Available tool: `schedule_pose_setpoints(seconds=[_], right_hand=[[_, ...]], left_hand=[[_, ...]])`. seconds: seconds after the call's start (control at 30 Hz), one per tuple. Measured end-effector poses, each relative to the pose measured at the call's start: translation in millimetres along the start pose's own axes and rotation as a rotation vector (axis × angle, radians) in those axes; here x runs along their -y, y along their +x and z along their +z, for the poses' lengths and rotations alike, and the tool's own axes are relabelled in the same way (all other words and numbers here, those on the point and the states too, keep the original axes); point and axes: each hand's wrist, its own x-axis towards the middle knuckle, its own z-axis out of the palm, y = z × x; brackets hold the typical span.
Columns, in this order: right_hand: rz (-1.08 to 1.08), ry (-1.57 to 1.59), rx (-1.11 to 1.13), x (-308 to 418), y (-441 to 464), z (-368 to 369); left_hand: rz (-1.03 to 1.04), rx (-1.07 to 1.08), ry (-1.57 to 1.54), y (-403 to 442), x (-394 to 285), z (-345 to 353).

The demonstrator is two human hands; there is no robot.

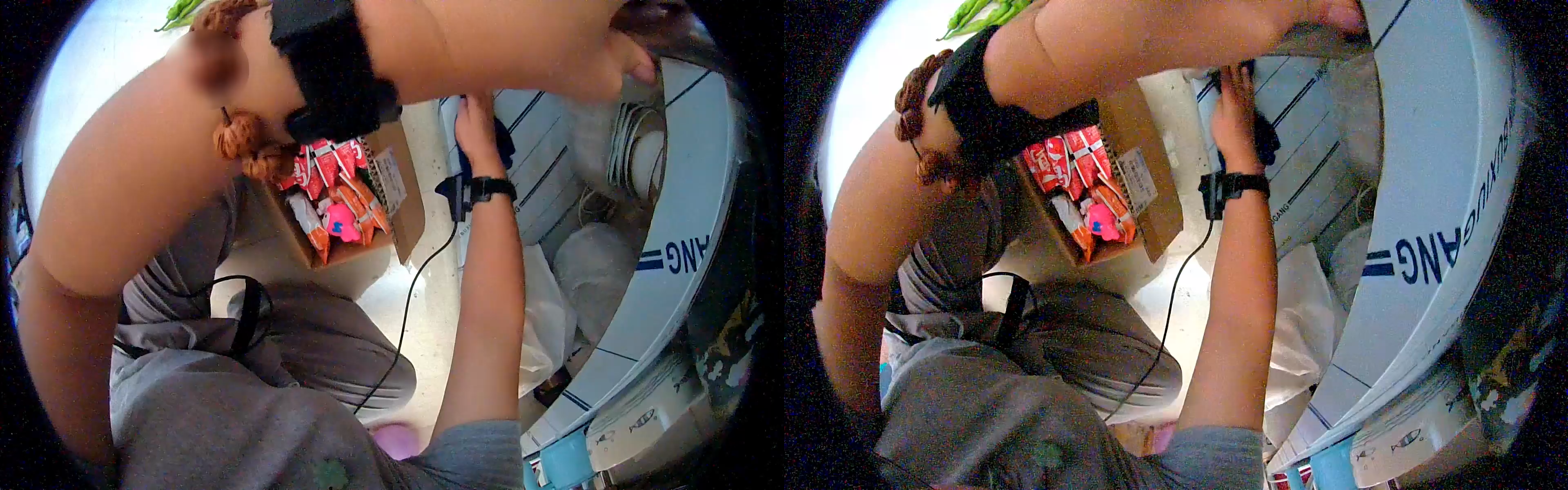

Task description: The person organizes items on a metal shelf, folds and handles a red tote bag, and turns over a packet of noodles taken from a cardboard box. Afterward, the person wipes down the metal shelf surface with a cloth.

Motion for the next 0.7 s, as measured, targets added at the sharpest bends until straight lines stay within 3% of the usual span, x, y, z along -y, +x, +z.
schedule_pose_setpoints(seconds=[0.1,0.27,0.37,0.43,0.5,0.57,0.67,0.7], right_hand=[[0.002,0.048,0.042,14.0,-31.5,-4.0],[-0.019,0.096,0.232,44.1,-73.8,-41.4],[0.395,0.191,-0.091,50.0,-84.8,-79.6],[0.313,0.161,-0.555,58.3,-53.6,-104.8],[0.277,0.145,-0.739,57.0,-12.9,-128.7],[0.216,0.224,-0.716,57.7,37.2,-136.4],[-0.030,-0.085,-0.402,-59.3,89.8,-103.3],[-0.039,-0.132,-0.335,-60.3,97.5,-97.9]], left_hand=[[0.142,-0.119,0.056,-3.7,9.7,11.1],[0.101,-0.097,0.031,0.0,12.2,12.0],[0.124,-0.096,-0.007,3.7,33.2,22.2],[0.118,-0.096,0.062,0.6,17.4,17.7],[0.125,-0.094,0.143,-1.5,8.0,15.1],[0.157,-0.096,0.151,-0.4,9.9,12.9],[0.176,-0.095,0.004,-2.7,11.1,10.7],[0.128,-0.084,0.037,-1.6,8.4,9.3]])
